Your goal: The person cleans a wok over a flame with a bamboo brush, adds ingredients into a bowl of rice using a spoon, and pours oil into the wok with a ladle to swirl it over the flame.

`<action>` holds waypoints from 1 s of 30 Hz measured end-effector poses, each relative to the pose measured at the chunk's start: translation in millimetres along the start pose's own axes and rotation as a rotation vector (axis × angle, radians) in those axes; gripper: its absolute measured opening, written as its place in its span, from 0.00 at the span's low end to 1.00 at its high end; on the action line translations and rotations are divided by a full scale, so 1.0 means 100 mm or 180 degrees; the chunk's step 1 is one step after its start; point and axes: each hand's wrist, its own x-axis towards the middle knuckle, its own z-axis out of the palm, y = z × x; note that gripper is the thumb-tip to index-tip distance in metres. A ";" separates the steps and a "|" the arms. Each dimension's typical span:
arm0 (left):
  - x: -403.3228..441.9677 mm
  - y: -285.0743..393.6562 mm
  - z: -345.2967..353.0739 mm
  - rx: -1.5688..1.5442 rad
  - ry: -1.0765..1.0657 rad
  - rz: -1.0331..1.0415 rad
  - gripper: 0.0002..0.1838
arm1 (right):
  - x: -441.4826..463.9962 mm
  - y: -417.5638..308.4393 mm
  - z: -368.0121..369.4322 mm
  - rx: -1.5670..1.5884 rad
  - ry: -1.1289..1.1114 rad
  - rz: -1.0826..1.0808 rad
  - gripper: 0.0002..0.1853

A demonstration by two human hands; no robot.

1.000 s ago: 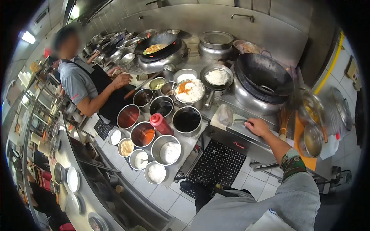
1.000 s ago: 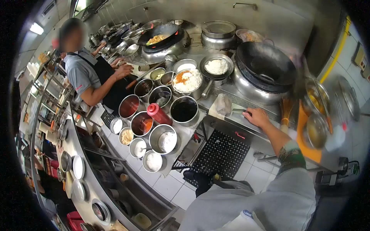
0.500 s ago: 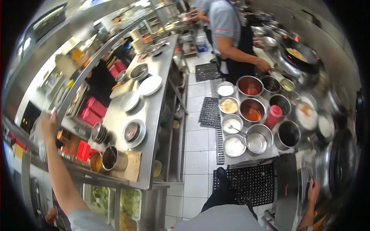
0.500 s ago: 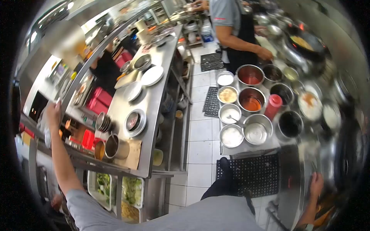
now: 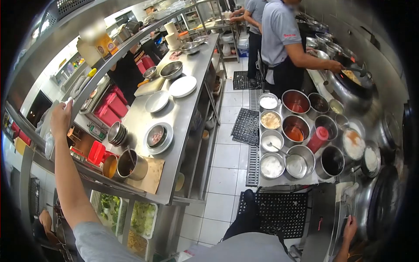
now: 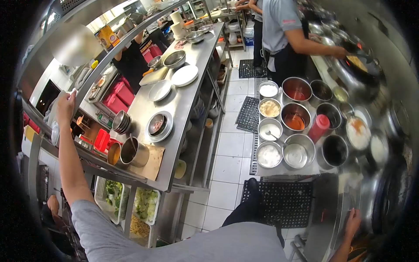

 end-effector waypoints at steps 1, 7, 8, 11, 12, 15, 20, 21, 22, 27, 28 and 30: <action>-0.01 0.02 -0.02 -0.0022 -0.0037 -0.0030 0.27 | 0.00 -0.02 -0.01 0.0045 0.0054 0.0017 0.18; 0.06 0.01 0.04 -0.0032 0.0049 -0.0039 0.27 | -0.03 -0.05 0.04 -0.0015 0.0339 0.0027 0.19; 0.04 0.01 0.03 -0.0002 0.0042 -0.0001 0.27 | -0.02 -0.06 0.04 -0.0019 0.0317 0.0024 0.19; 0.01 0.03 -0.01 -0.0160 0.0039 0.0007 0.27 | -0.02 0.00 -0.01 0.0068 0.0045 0.0017 0.19; -0.04 0.04 -0.04 -0.0138 0.0033 -0.0001 0.27 | -0.01 0.01 -0.01 0.0066 0.0022 0.0026 0.19; -0.04 0.10 -0.07 -0.0150 0.0037 -0.0087 0.27 | 0.00 0.09 0.11 0.0134 0.0275 -0.0041 0.19; 0.01 0.05 0.00 -0.0041 0.0104 -0.0007 0.26 | 0.03 0.15 0.12 -0.0079 0.0241 0.0022 0.19; 0.02 0.05 -0.02 -0.0087 0.0034 -0.0031 0.25 | 0.04 0.15 0.11 0.0036 0.0194 -0.0005 0.19; 0.01 0.05 -0.01 -0.0129 -0.0048 -0.0050 0.25 | 0.02 0.16 0.09 0.0143 0.0137 -0.0026 0.20; 0.04 -0.02 0.04 -0.0133 0.0053 -0.0031 0.24 | 0.01 0.06 0.06 0.0014 0.0098 0.0225 0.20; 0.04 -0.02 0.06 -0.0093 0.0077 -0.0028 0.24 | 0.00 0.04 0.04 0.0034 0.0068 0.0303 0.20; 0.05 -0.01 0.07 -0.0103 0.0046 -0.0087 0.23 | -0.01 -0.02 -0.01 -0.0026 0.0085 0.0275 0.20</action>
